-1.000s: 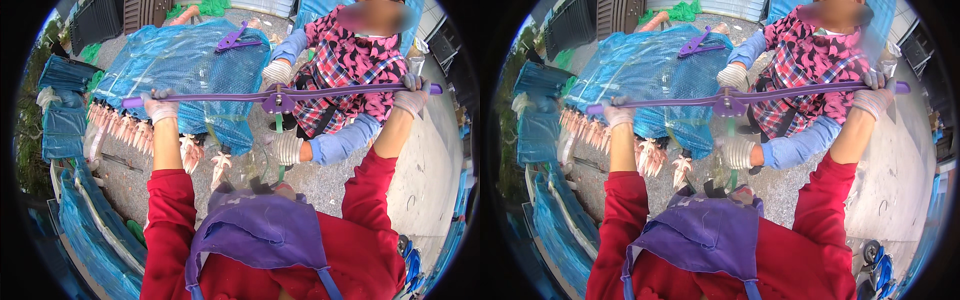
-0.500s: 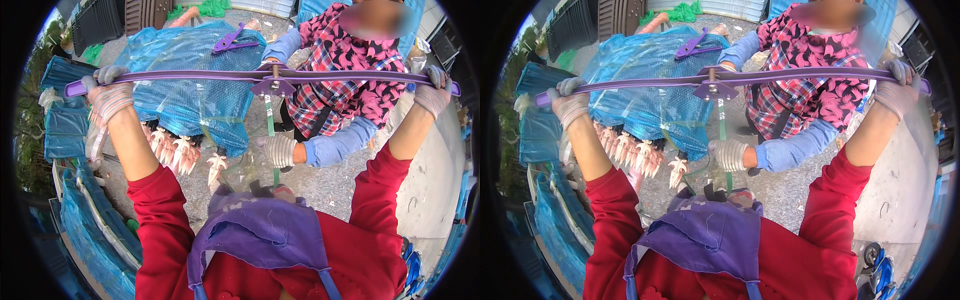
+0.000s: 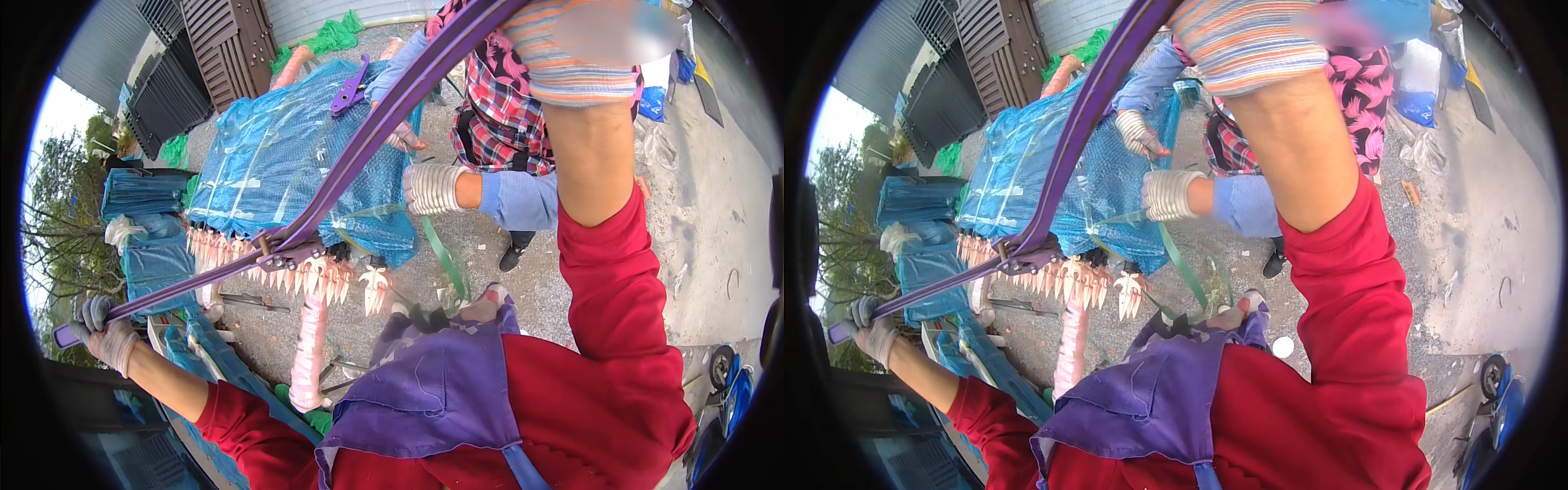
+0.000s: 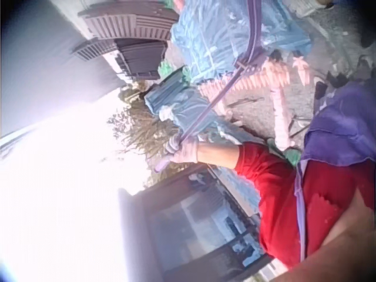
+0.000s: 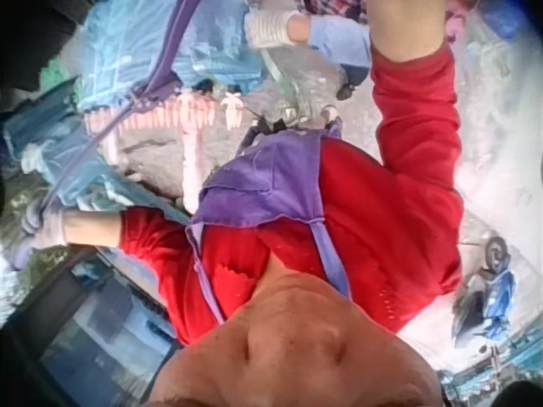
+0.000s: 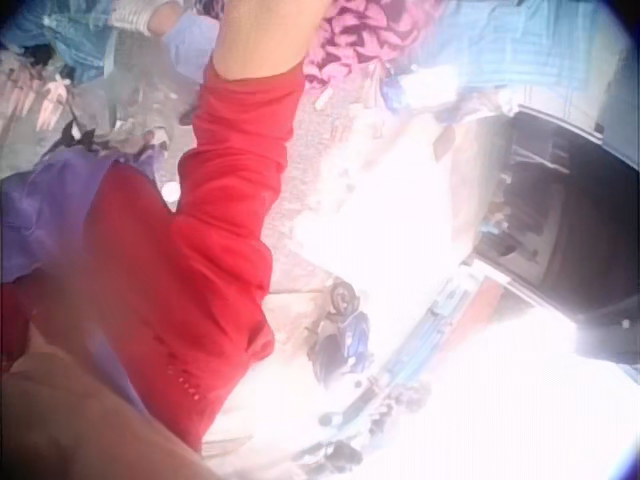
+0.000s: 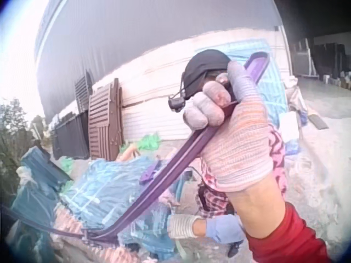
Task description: The person measures and cuts green straps, then uses a purple manual strapping tool to tighten and seal the straps around a large blue bundle. Another person assists by holding the bundle and handing over tools.
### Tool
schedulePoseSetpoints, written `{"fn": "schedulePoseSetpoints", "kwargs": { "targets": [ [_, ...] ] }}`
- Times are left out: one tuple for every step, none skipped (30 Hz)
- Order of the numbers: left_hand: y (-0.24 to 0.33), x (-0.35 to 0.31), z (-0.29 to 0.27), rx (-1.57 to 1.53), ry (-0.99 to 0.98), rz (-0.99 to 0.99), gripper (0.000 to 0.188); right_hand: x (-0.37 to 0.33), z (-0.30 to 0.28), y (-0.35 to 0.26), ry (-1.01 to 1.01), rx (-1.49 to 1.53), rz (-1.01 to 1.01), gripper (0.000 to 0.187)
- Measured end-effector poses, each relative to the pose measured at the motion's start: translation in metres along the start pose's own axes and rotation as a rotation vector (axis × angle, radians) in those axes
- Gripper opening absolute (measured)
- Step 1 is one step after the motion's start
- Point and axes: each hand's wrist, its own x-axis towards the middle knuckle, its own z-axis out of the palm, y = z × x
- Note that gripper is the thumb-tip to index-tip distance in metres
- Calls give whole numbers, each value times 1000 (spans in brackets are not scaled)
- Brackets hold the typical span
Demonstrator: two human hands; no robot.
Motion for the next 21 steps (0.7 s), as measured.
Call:
{"fn": "schedulePoseSetpoints", "kwargs": {
  "targets": [
    [7,-13,4,28,4,11,37,-1,3,6,-4,7,15,24],
    [15,-23,7,57,9,22,37,-5,5,10,9,21,31,24],
    [21,-32,8,77,36,40,38,-7,7,15,11,-7,28,23],
    [25,-43,8,90,6,42,39,-11,9,17,54,33,79,23],
    [30,-51,9,112,27,67,38,-16,12,20,98,72,129,22],
    [34,-59,9,123,45,92,37,-19,12,20,78,52,147,22],
    [43,-64,6,121,-5,60,37,-20,12,18,58,31,163,22],
    [45,-71,6,135,-15,79,37,-22,15,20,73,62,205,23],
    [47,-79,10,141,3,76,37,-26,18,21,88,92,244,24],
    [47,-87,13,146,24,70,37,-29,20,22,96,112,272,24],
    [47,-92,13,157,13,63,37,-32,21,23,103,132,298,25],
    [47,-93,8,161,-6,48,38,-33,23,23,100,146,311,25],
    [45,-95,7,164,-1,44,38,-34,25,23,94,161,321,26],
    [41,-97,6,167,4,39,38,-32,19,26,43,133,303,27],
    [37,-98,6,153,17,29,39,-30,13,28,-6,103,283,27],
    [33,-100,4,142,32,20,39,-27,8,32,-54,77,263,28],
    [30,-100,3,130,46,10,39,-29,6,30,-43,60,263,28],
    [27,-99,2,137,52,16,39,-30,8,30,-2,71,268,28],
    [26,-98,1,146,61,22,39,-32,9,31,41,84,274,28],
    [24,-97,-1,155,68,28,39,-34,10,32,82,96,280,29],
    [21,-95,-2,150,71,23,39,-36,14,32,153,148,297,29]
  ]
}}
